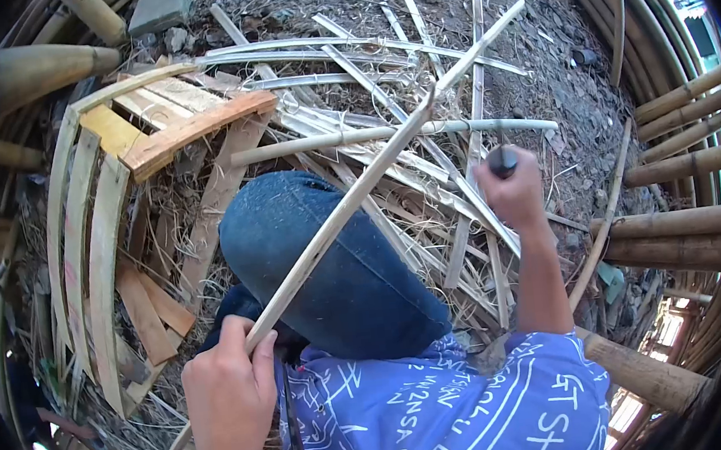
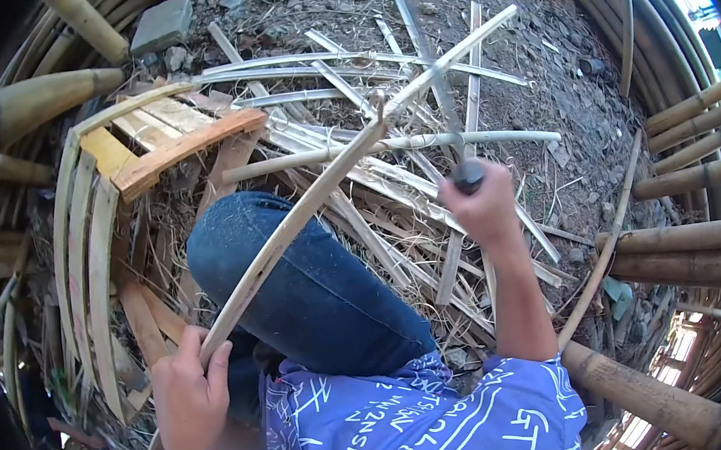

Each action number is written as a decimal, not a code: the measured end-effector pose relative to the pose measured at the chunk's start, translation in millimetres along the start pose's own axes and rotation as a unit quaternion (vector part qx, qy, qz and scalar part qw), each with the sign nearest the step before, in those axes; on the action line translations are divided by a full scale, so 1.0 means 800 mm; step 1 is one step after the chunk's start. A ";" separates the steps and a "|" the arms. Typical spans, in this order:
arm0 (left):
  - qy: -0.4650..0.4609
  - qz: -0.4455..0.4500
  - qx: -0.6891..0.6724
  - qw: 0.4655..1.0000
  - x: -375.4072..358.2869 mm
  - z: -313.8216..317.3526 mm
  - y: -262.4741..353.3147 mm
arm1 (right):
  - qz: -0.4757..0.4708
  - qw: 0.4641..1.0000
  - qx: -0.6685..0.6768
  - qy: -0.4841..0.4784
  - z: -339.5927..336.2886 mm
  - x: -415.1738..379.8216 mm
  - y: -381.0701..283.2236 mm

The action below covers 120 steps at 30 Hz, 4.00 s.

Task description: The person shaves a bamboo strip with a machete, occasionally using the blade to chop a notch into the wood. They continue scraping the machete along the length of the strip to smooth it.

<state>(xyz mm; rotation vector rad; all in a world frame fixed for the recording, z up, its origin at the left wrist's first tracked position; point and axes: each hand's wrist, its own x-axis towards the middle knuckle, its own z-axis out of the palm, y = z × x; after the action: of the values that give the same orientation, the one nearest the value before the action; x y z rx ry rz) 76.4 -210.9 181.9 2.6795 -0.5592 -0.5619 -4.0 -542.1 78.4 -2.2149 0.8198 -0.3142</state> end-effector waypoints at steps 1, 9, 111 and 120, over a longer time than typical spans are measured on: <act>-0.003 0.013 0.029 0.999 0.000 -0.001 0.003 | -0.030 0.997 0.034 -0.058 0.006 -0.009 -0.012; 0.022 0.019 0.085 0.996 -0.009 0.008 0.001 | -0.157 0.961 -0.124 -0.193 0.048 -0.021 -0.059; 0.081 0.032 0.216 0.972 0.028 0.050 0.058 | -0.055 0.950 -0.046 -0.305 0.094 -0.019 -0.084; 0.123 0.061 0.299 0.944 0.015 0.048 0.049 | 0.146 0.981 0.015 -0.129 0.099 0.069 0.064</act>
<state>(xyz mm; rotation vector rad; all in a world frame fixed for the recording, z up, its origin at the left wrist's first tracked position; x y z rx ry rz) 57.2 -259.9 160.8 3.1722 -0.9338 -0.0051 50.2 -559.6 -14.8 -2.0168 0.9694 0.1010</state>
